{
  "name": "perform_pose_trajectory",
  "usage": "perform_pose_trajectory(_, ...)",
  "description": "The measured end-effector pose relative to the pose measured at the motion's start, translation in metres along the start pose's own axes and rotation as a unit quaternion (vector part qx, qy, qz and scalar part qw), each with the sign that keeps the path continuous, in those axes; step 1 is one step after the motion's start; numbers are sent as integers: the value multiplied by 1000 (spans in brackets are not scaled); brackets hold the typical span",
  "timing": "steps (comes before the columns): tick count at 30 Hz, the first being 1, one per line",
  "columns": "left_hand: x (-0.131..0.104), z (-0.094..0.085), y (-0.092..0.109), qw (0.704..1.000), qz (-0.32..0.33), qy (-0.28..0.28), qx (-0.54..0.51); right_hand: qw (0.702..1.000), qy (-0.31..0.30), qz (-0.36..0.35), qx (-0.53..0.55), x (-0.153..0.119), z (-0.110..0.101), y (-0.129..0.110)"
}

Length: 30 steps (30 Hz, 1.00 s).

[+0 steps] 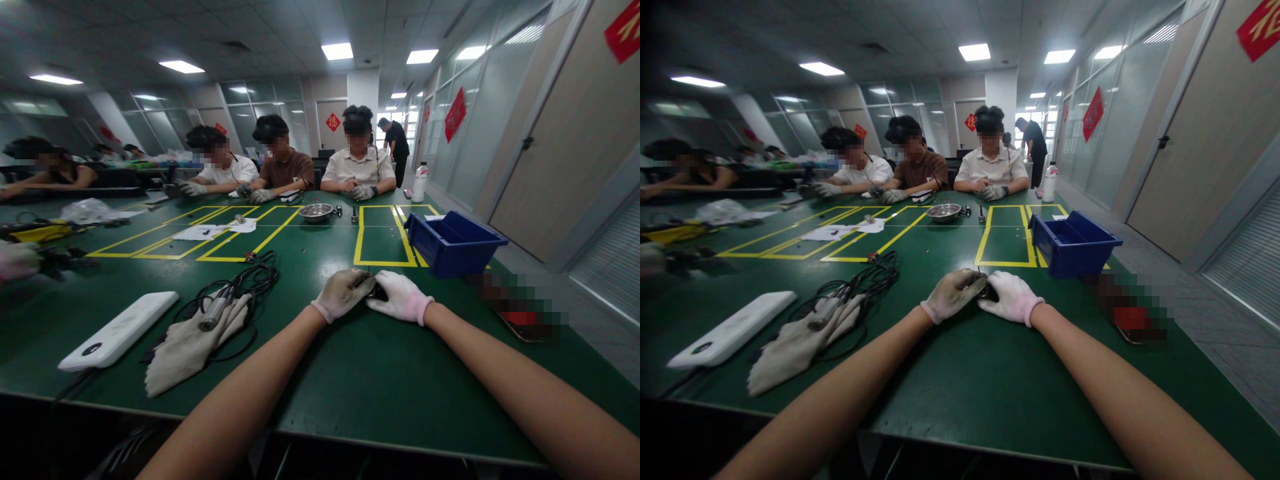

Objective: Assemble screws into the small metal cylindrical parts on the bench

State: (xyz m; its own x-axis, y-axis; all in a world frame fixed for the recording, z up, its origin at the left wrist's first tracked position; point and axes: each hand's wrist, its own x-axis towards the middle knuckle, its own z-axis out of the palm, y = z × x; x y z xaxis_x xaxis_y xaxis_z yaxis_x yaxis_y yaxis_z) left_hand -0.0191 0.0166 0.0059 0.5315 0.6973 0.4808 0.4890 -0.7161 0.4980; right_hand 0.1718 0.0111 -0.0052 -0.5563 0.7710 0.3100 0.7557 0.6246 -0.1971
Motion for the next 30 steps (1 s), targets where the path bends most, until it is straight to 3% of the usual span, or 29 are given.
perform_pose_trajectory(30,0,2,-1,1000,-9,-3,-14,1000,-7,0,0,0,0,0)
